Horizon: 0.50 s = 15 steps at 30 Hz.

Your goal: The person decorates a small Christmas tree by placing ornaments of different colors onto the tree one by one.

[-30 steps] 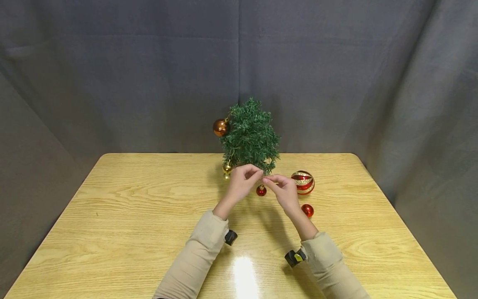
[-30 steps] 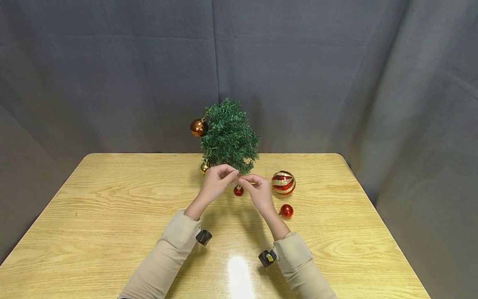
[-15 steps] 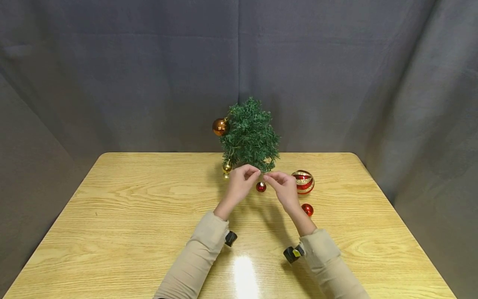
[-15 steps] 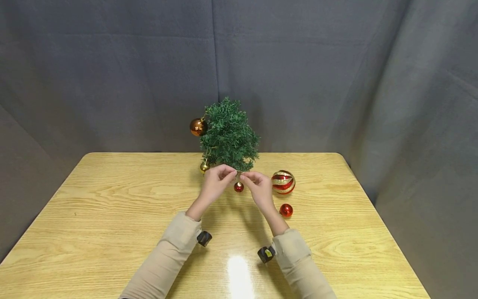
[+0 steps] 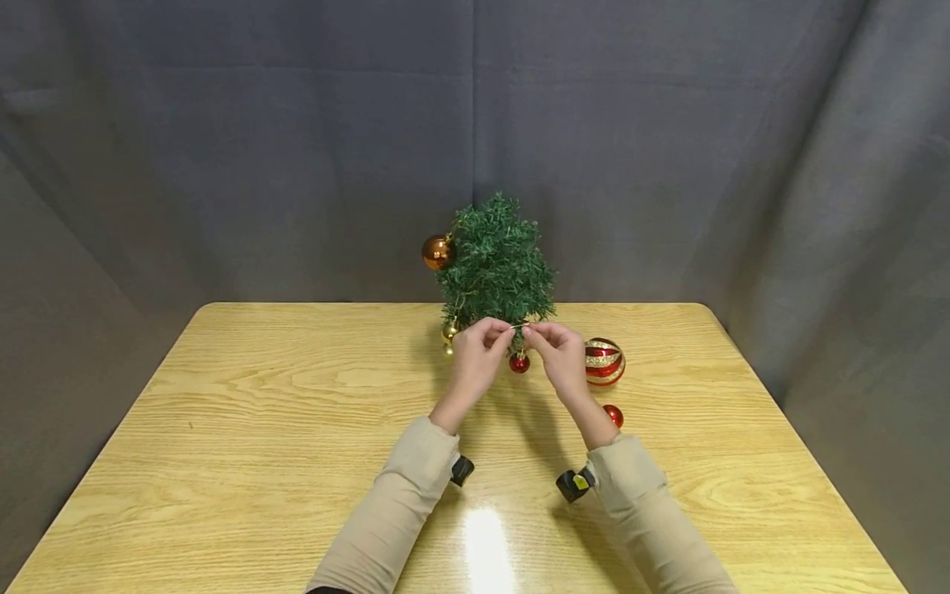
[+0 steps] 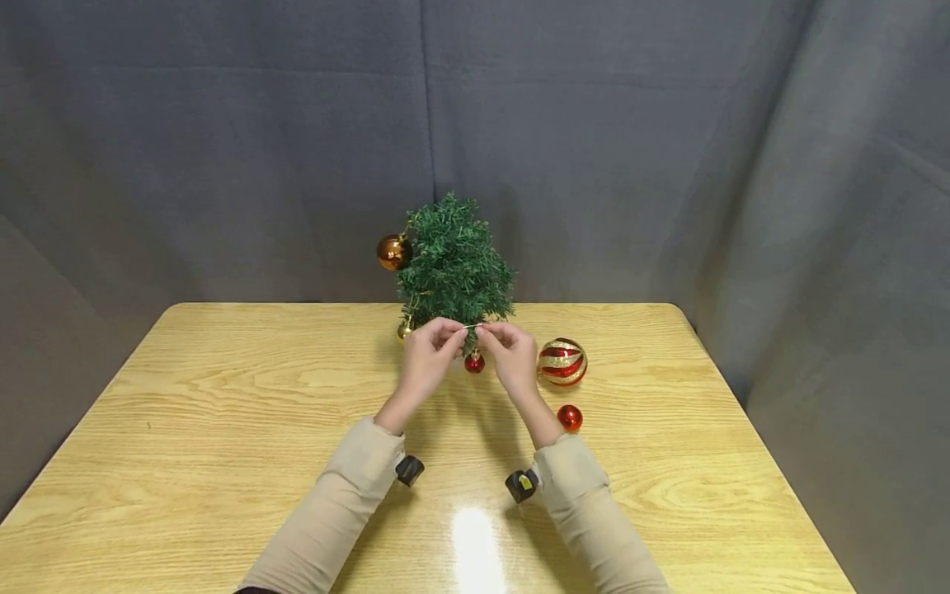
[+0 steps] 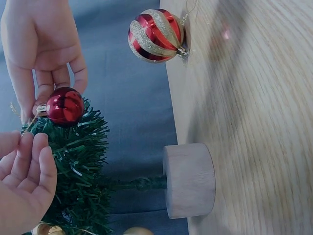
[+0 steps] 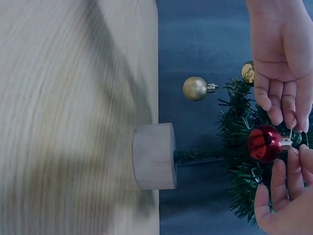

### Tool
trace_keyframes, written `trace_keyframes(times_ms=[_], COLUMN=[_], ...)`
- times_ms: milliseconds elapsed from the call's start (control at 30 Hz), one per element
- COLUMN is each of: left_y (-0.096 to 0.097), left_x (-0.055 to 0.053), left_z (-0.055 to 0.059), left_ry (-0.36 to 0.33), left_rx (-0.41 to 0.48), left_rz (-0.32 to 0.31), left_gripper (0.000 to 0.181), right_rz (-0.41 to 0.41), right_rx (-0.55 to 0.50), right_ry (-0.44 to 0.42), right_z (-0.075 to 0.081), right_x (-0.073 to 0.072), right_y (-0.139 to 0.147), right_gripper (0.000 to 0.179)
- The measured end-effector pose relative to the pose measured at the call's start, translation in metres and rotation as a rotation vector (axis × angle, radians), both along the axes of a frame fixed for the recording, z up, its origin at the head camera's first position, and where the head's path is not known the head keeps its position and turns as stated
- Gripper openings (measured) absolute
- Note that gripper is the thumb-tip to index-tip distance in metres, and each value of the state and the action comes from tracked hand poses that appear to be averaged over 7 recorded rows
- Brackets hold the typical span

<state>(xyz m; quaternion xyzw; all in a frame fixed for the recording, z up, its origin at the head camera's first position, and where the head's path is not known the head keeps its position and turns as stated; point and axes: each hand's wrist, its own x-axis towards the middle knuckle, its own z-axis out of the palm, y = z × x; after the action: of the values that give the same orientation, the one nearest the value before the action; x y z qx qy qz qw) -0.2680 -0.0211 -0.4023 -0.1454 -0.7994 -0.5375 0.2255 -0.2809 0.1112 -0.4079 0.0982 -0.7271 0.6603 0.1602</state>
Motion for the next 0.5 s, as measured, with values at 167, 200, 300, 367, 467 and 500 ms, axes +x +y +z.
trace_keyframes(times_ms=[167,200,300,367,467,500], left_y=[0.0007,0.0008,0.0013,0.0015,0.0016,0.0015], left_x=[-0.0004,-0.0002,-0.0002,0.0001,0.0009,0.0014], left_z=[0.0015,0.0016,0.0005,-0.0009,-0.0031,-0.0039], left_ry=[-0.008,-0.006,-0.007,-0.011,-0.012,-0.012], left_rx=[-0.038,-0.045,-0.065,-0.082,-0.106,-0.11], left_rz=[0.026,0.029,0.038,0.048,0.064,0.066], left_gripper=[0.013,0.013,0.013,0.014,0.014,0.014], right_rz=[-0.028,-0.03,-0.034,-0.039,-0.045,-0.044], right_rx=[0.029,0.038,0.085,0.136,0.219,0.242], right_ry=[-0.014,-0.016,-0.001,0.022,0.061,0.074], right_z=[0.0005,0.0002,-0.0009,-0.0017,-0.0027,-0.0032], right_x=[-0.0046,-0.0053,-0.006,-0.0056,-0.0038,-0.003], right_y=[0.0,0.0002,0.0012,0.0018,0.0025,0.0028], right_gripper=[0.015,0.014,0.012,0.011,0.011,0.011])
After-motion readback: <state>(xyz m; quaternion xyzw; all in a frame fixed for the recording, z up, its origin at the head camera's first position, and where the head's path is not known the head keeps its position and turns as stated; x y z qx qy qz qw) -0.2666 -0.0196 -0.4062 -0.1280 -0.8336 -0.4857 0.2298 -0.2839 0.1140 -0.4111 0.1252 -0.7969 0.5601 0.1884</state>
